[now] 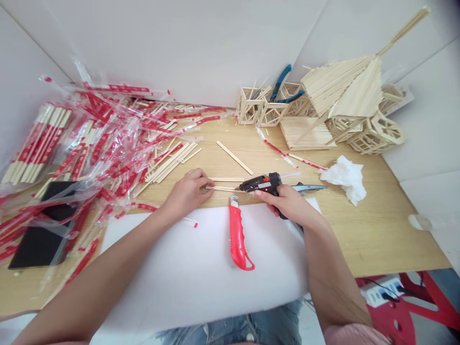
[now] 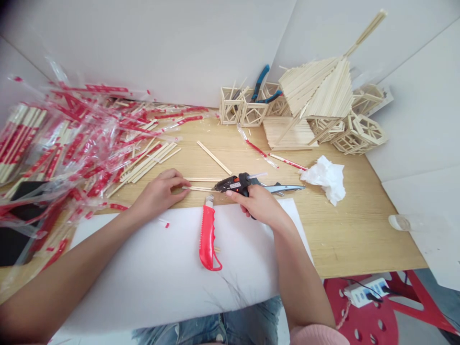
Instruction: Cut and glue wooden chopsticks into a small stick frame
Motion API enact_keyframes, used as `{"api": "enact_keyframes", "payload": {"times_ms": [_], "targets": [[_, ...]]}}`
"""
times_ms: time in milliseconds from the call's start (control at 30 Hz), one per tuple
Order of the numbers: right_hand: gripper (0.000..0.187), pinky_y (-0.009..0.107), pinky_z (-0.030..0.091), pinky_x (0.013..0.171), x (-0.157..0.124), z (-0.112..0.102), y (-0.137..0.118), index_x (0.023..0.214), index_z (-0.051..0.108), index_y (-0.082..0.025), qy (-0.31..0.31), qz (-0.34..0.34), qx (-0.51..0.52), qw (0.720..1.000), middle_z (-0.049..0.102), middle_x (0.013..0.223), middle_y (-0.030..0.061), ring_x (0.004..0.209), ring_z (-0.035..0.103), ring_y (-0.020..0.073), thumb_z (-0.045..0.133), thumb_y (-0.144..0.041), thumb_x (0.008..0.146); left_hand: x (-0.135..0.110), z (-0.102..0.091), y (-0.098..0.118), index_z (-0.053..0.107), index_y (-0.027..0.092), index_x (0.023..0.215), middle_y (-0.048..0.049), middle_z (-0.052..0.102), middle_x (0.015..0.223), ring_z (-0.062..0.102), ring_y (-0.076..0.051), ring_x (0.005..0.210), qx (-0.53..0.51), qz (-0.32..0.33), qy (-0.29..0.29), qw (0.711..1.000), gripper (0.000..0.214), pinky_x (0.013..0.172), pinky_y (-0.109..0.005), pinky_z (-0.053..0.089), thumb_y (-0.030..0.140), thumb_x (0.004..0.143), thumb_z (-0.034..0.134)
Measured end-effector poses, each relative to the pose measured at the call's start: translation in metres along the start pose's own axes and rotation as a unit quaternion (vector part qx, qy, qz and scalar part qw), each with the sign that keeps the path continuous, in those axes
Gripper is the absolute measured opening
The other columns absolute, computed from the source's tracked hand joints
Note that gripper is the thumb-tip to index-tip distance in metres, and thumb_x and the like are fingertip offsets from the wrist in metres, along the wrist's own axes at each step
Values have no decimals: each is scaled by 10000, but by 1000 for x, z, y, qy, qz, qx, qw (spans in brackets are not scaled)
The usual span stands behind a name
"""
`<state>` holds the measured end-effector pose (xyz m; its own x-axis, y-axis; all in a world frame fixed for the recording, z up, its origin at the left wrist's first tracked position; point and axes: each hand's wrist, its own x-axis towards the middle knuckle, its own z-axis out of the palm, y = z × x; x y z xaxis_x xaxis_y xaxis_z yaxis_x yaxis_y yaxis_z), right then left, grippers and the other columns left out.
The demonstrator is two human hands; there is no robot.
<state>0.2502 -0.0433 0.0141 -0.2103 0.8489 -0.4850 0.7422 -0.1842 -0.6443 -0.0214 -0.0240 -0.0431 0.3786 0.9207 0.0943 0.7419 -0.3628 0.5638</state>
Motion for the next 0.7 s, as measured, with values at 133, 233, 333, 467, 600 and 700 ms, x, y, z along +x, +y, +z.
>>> {"api": "enact_keyframes", "payload": {"times_ms": [133,233,333,467,600,700], "targets": [[539,256,362,515,-2,-7,3,495,497,-175,-1,19,5,1000,533,451,10,450,481,123,449,-648,747,0,0,0,657,202,876,-36,550,871,523,-165,851,0,0,1,1000,184,729,-273,419,288,802,512],[499,248,357,513,-3,-13,5,563,531,-171,16,3,40,999,557,510,10,491,501,127,464,-628,753,0,-1,1,659,205,872,-36,549,871,524,-165,848,-1,-2,-1,1000,182,727,-272,420,289,801,514],[441,255,377,563,0,-18,12,707,589,-171,67,-28,52,996,613,642,20,598,547,152,500,-601,748,0,-1,2,657,204,871,-35,550,870,523,-167,847,-1,-3,-2,1000,182,725,-272,420,291,801,513],[437,290,383,613,11,-22,30,812,582,-177,222,-29,-49,973,617,751,39,683,549,192,554,-601,711,0,-1,1,654,200,872,-34,552,867,523,-166,848,1,-1,0,1000,179,734,-275,421,285,801,512],[356,317,389,664,19,-25,47,910,532,-192,298,-51,-172,938,564,882,82,797,536,234,531,-519,770,0,0,1,652,202,878,-36,553,874,522,-167,850,7,4,2,1000,184,737,-277,422,284,804,505],[284,338,402,730,22,-28,54,1000,512,-186,276,-55,-217,935,517,938,102,854,527,245,505,-391,803,-1,0,1,648,202,880,-32,551,870,520,-165,849,16,10,4,1000,184,744,-276,420,285,806,501]]}}
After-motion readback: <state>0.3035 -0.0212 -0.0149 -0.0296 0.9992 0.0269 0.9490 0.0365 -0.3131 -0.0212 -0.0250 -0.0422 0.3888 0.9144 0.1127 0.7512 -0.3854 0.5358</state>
